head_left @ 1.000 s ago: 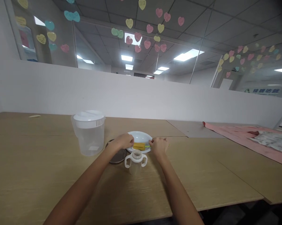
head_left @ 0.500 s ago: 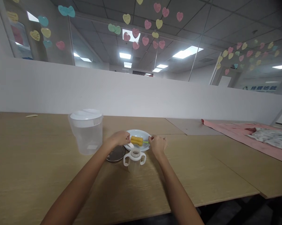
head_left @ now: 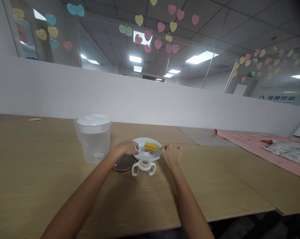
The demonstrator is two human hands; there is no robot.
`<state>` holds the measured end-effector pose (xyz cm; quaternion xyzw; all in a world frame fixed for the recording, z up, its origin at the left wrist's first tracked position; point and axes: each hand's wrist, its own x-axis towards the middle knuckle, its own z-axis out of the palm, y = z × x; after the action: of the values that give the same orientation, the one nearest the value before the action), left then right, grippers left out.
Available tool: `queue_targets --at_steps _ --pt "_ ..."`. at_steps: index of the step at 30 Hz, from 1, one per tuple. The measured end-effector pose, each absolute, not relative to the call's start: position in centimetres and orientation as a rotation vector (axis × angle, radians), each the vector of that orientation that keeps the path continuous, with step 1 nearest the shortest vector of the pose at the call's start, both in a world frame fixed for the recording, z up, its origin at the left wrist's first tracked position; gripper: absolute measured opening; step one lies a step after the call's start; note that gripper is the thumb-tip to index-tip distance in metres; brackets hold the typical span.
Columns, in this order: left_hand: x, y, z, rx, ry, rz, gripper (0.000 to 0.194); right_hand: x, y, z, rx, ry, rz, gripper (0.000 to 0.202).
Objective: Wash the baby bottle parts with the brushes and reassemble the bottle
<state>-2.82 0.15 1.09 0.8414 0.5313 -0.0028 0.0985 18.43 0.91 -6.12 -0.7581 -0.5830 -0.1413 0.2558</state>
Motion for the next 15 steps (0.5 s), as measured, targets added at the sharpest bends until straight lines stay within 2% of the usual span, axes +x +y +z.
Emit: queue_targets --at_steps 7,15 --pt "-2.87 0.04 1.23 2.492 1.566 -0.063 0.039 19.08 0.86 -6.57 -1.993 -1.526 -0.658 0.031" --pt "-2.83 0.54 0.74 2.527 1.57 -0.078 0.041 18.32 1.05 -7.06 -2.041 -1.69 -0.618 0.028"
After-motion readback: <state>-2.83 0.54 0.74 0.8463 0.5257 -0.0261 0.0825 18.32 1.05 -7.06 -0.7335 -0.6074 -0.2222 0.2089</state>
